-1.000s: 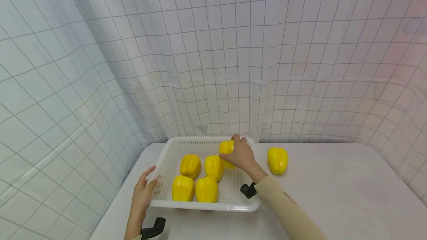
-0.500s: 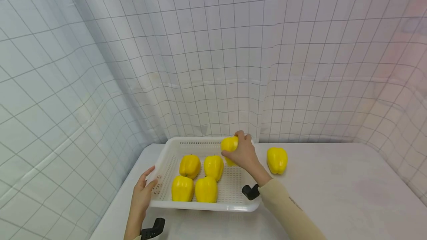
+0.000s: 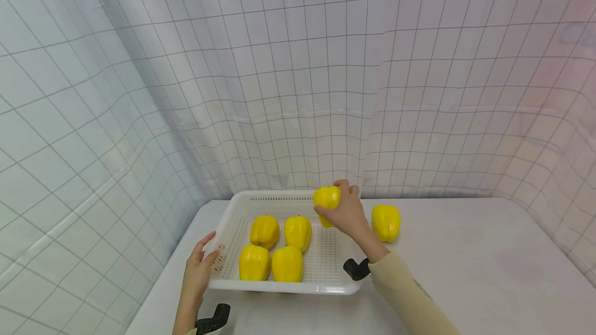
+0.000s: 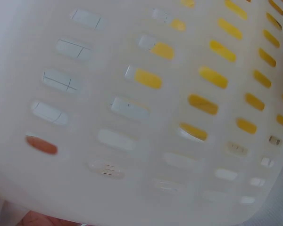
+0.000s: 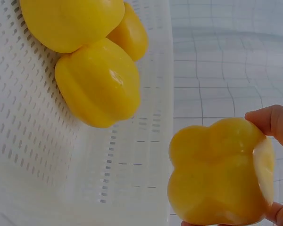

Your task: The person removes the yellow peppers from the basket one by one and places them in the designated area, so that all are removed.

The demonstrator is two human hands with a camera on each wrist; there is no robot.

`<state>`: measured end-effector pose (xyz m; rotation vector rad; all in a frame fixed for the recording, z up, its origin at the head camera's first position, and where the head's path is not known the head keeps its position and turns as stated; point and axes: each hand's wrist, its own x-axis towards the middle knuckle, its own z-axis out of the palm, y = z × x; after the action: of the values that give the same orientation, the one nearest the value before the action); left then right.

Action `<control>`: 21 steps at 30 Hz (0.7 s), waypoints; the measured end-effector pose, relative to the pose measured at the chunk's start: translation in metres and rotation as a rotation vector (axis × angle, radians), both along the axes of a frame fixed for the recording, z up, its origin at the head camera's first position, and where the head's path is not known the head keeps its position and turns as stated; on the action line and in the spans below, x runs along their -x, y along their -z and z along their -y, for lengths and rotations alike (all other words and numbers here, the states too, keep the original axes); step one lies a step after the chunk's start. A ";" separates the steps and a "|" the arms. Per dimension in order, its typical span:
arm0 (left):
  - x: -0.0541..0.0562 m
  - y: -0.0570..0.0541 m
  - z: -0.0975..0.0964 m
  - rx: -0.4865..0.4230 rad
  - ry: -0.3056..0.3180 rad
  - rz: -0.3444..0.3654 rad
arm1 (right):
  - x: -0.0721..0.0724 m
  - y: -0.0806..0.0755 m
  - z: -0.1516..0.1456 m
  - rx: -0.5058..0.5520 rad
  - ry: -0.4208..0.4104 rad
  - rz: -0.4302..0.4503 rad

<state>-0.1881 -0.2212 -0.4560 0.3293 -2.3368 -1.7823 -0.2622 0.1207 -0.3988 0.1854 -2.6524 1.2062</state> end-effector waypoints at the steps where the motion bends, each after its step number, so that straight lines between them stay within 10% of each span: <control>1: 0.000 0.000 0.000 0.002 -0.001 0.001 | 0.000 0.000 -0.001 0.003 0.002 -0.001; 21: 0.002 0.002 -0.002 0.011 -0.015 0.013 | -0.010 -0.002 -0.041 0.114 0.061 -0.094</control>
<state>-0.1903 -0.2192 -0.4576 0.3568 -2.3456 -1.7655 -0.2525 0.1621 -0.3969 0.1381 -2.4828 1.2919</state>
